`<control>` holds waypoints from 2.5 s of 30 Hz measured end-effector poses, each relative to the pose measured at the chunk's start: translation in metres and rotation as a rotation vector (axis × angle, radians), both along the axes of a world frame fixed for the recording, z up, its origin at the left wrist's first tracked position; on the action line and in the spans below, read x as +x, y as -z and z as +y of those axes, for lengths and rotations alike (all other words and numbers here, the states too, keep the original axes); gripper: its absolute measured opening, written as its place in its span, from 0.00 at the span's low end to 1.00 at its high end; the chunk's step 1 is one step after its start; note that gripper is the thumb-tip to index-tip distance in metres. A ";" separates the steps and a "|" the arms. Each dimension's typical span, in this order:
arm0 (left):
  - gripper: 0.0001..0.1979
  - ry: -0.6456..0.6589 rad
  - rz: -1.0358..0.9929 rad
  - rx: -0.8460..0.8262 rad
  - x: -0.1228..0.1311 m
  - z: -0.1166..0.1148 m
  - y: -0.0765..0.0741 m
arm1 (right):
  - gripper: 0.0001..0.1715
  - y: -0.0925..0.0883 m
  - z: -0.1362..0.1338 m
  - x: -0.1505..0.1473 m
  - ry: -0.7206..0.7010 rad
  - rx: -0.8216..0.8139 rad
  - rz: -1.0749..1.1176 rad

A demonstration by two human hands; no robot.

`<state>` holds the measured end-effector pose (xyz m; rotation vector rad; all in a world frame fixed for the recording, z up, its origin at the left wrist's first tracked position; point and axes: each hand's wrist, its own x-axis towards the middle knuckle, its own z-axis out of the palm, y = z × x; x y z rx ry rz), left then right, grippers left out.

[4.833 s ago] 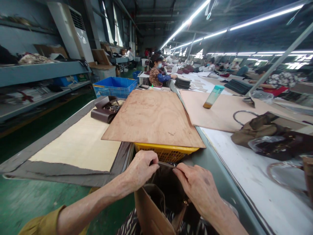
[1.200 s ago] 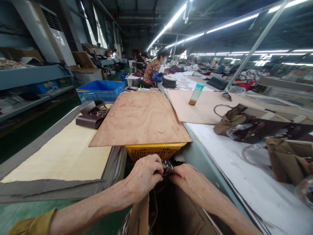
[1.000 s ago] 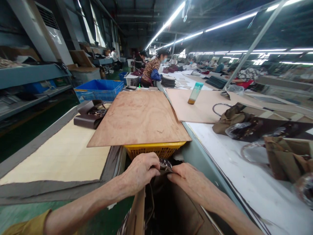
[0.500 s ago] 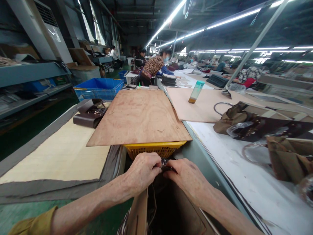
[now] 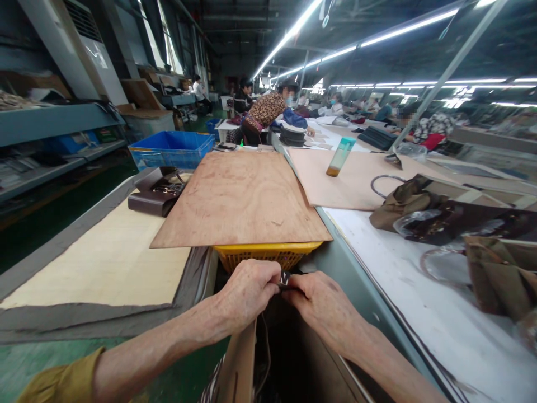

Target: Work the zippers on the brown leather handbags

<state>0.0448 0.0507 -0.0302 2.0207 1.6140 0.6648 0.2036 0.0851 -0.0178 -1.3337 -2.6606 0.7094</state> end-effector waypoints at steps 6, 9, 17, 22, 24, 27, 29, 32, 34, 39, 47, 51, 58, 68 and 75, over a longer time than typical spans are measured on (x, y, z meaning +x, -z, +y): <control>0.04 0.014 0.059 0.002 0.000 0.000 -0.004 | 0.11 0.000 -0.001 -0.001 -0.002 0.074 -0.075; 0.10 0.014 0.179 -0.050 0.000 -0.001 -0.012 | 0.11 -0.001 -0.002 -0.002 -0.006 0.091 -0.093; 0.07 0.024 0.441 -0.130 -0.002 -0.005 -0.031 | 0.12 -0.002 -0.003 -0.002 0.005 0.087 -0.089; 0.07 0.012 0.338 -0.096 -0.006 0.001 -0.024 | 0.12 -0.002 -0.006 -0.001 0.005 0.132 -0.137; 0.07 -0.009 0.263 -0.113 -0.008 0.003 -0.022 | 0.12 -0.002 -0.006 -0.001 0.006 0.149 -0.141; 0.07 -0.023 0.163 -0.139 -0.010 0.005 -0.021 | 0.12 -0.002 -0.005 -0.001 0.012 0.121 -0.113; 0.06 -0.014 0.106 -0.165 -0.011 0.005 -0.021 | 0.11 -0.001 -0.003 -0.002 0.016 0.087 -0.091; 0.05 -0.002 0.034 -0.214 -0.011 0.005 -0.023 | 0.10 0.001 -0.001 -0.005 0.011 0.055 -0.057; 0.05 -0.001 0.011 -0.231 -0.009 0.005 -0.025 | 0.10 0.002 0.000 -0.007 -0.004 0.045 -0.055; 0.07 0.013 -0.051 -0.261 -0.007 0.003 -0.025 | 0.12 0.002 -0.002 -0.012 -0.038 0.096 -0.132; 0.07 -0.005 -0.117 -0.252 -0.009 0.003 -0.017 | 0.14 -0.004 -0.003 -0.012 -0.041 0.113 -0.161; 0.06 -0.023 -0.067 -0.194 -0.006 -0.002 -0.019 | 0.12 -0.005 -0.002 -0.014 -0.098 0.000 -0.065; 0.14 -0.122 -0.182 -0.260 -0.011 -0.019 -0.025 | 0.20 -0.011 -0.006 -0.019 -0.242 -0.190 0.116; 0.23 -0.264 -0.356 -0.365 -0.042 -0.078 -0.028 | 0.17 -0.001 -0.008 -0.046 -0.166 -0.004 -0.033; 0.39 -0.244 -0.038 -0.307 -0.040 -0.113 -0.033 | 0.15 0.006 0.023 -0.058 -0.110 -0.054 0.003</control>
